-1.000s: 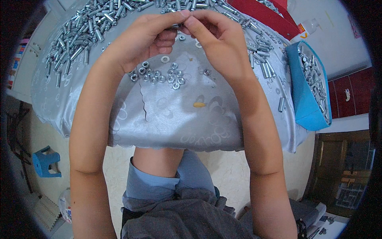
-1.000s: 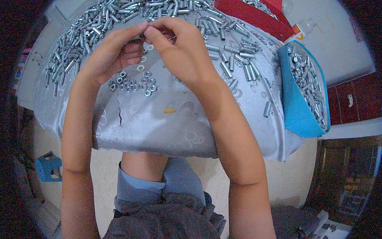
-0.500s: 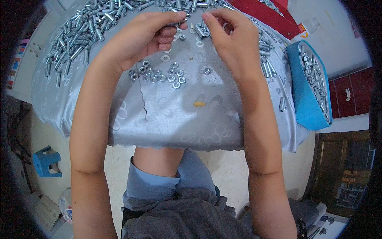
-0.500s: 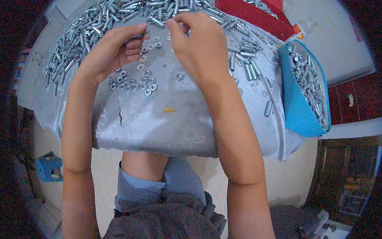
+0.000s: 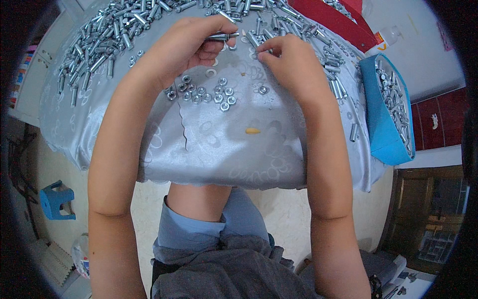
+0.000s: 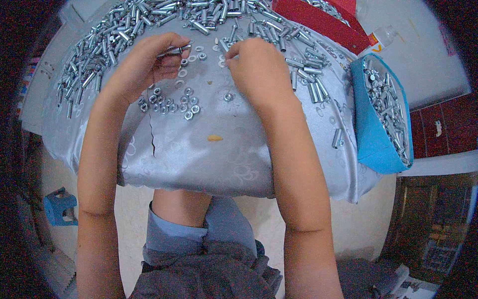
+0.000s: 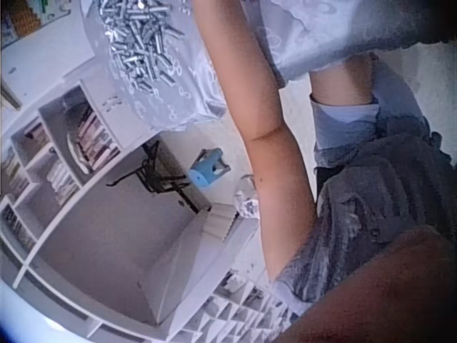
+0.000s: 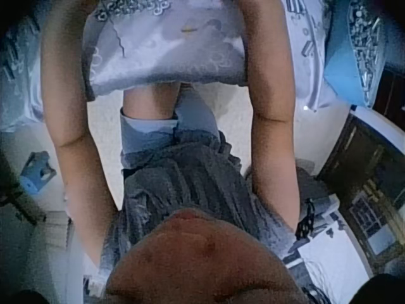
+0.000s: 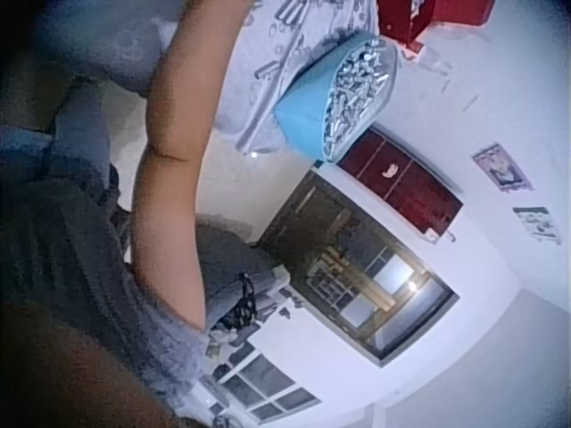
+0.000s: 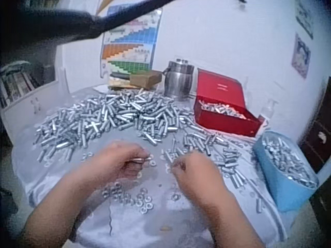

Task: The person assembles metal fasteners by hand, picking up cylindrical metal pieces and small washers from a table covered with a white cloth. They thread the washers onto the cylinders and place the assembled units into a blue plastic container. The person also sorts loose fasteners into a red box.

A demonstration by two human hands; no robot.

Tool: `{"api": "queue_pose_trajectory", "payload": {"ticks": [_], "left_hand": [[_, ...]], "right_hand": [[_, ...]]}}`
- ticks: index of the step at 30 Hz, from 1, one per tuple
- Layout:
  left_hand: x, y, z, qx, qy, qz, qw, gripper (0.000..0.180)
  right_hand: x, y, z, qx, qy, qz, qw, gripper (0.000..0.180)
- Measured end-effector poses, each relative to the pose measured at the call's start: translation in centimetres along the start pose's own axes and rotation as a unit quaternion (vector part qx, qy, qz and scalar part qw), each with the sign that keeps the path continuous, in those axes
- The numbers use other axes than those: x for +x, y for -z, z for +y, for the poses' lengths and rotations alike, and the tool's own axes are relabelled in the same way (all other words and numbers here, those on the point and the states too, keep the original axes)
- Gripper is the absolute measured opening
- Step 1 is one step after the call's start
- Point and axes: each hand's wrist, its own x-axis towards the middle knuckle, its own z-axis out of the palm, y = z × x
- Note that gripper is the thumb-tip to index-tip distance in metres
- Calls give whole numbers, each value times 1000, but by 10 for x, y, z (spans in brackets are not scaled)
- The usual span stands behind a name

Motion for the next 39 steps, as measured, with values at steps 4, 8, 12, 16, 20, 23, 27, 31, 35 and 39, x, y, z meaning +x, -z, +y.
{"api": "queue_pose_trajectory", "payload": {"ticks": [4, 8, 12, 16, 20, 23, 27, 31, 35, 39], "left_hand": [[0, -4, -2, 7, -11, 34, 999, 23], [2, -6, -3, 21, -6, 49, 999, 23], [1, -4, -1, 53, 0, 24, 998, 24], [2, -9, -3, 54, -5, 51, 997, 25], [3, -9, -3, 48, -3, 48, 998, 25], [3, -10, -4, 48, -9, 48, 998, 28], [1, -11, -3, 43, -10, 40, 998, 32], [4, -12, -7, 18, 1, 36, 999, 34], [4, -12, -6, 2, 3, 34, 999, 36], [3, -13, -3, 3, 8, 35, 999, 37]], "right_hand": [[1, -4, 1, -13, 18, -22, 1000, 21], [0, -6, 2, -4, 27, -17, 999, 22], [0, -7, 4, 12, 35, -21, 999, 21], [-2, -5, 2, 10, 30, -21, 999, 21], [0, -6, 4, 22, 31, -25, 999, 20], [-2, -4, 4, 18, 39, 9, 999, 20], [-5, 20, 2, -17, 10, -101, 995, 28], [-10, 28, 2, -10, 19, -221, 975, 30], [-11, 21, 3, 30, 59, -217, 974, 27], [-7, 23, -1, 49, 65, -146, 986, 25]]}}
